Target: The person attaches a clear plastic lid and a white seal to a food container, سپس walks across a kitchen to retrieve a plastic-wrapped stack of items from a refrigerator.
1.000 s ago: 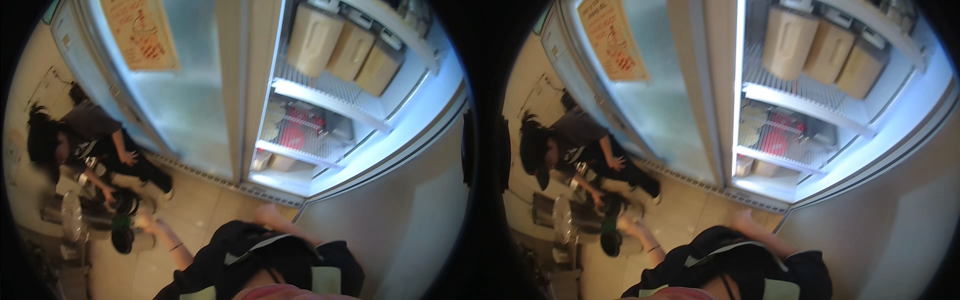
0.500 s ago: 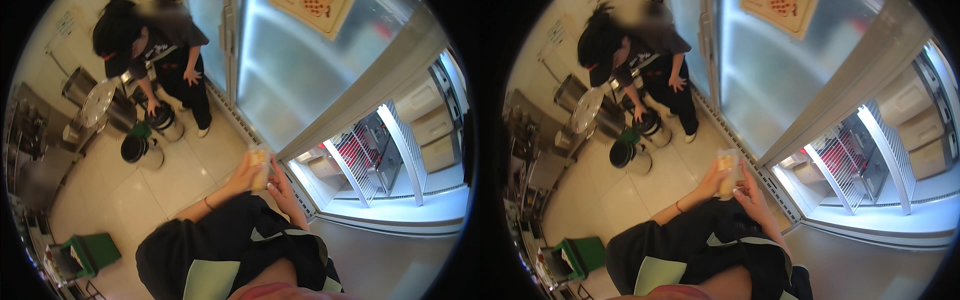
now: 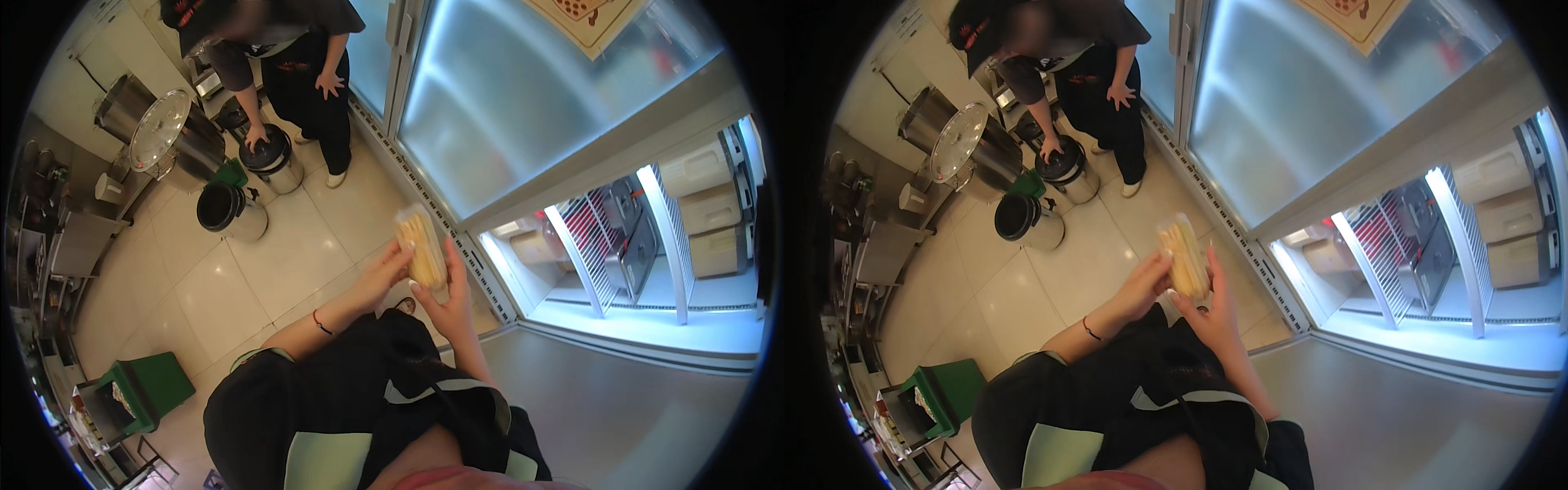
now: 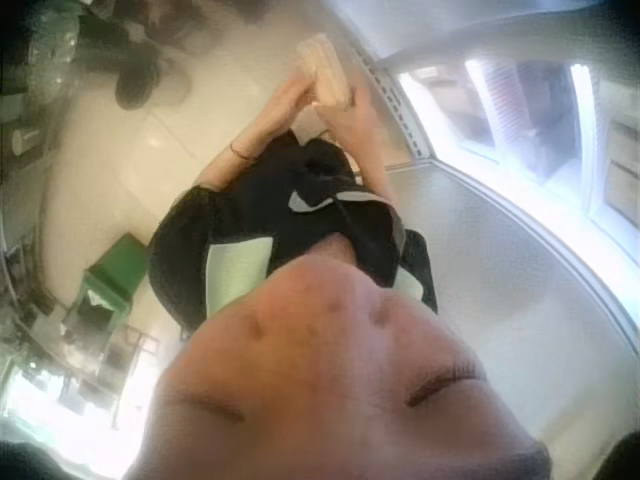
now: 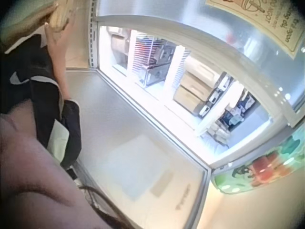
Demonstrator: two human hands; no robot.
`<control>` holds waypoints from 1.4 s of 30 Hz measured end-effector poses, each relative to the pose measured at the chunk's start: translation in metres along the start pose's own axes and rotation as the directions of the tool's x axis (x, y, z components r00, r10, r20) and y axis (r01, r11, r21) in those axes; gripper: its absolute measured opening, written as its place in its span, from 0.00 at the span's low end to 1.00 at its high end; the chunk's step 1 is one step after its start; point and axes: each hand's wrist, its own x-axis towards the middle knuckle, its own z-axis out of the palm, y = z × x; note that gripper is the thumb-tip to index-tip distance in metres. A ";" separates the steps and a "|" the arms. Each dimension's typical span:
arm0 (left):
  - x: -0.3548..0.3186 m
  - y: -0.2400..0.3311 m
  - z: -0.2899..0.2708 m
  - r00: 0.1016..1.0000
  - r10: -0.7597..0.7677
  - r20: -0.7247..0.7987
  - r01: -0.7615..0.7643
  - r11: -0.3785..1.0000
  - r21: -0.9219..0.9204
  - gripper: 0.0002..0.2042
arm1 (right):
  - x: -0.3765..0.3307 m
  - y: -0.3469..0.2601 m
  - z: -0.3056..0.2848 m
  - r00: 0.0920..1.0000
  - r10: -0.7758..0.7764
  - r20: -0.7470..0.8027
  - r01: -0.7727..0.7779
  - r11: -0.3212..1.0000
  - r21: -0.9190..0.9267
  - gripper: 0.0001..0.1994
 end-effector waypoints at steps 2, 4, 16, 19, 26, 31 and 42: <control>-0.020 0.016 0.005 0.998 0.012 -0.067 -0.018 0.996 -0.091 0.25 | -0.014 -0.006 0.012 0.995 -0.092 -0.026 0.092 0.996 0.016 0.39; -0.034 0.035 0.015 0.990 0.069 -0.124 -0.089 0.983 -0.160 0.26 | -0.016 -0.013 0.018 0.973 -0.231 0.015 0.231 0.972 -0.031 0.35; -0.093 0.025 0.026 0.916 0.180 -0.358 -0.239 0.962 -0.129 0.24 | -0.050 -0.059 0.010 0.888 -0.285 0.362 0.373 0.906 -0.201 0.27; -0.102 0.024 0.035 0.926 0.184 -0.330 -0.246 0.957 -0.155 0.24 | -0.060 -0.051 0.011 0.858 -0.381 0.343 0.453 0.878 -0.157 0.26; -0.118 0.003 0.044 0.912 0.197 -0.358 -0.269 0.949 -0.163 0.23 | -0.068 -0.054 -0.003 0.809 -0.423 0.408 0.522 0.836 -0.168 0.26; -0.119 -0.006 0.045 0.910 0.207 -0.359 -0.260 0.960 -0.106 0.22 | -0.073 -0.038 0.003 0.804 -0.494 0.330 0.546 0.834 -0.079 0.28; -0.134 -0.049 0.039 0.832 0.439 -0.340 -0.232 0.831 0.505 0.31 | -0.077 -0.053 0.022 0.907 -0.258 0.333 0.245 0.966 0.079 0.31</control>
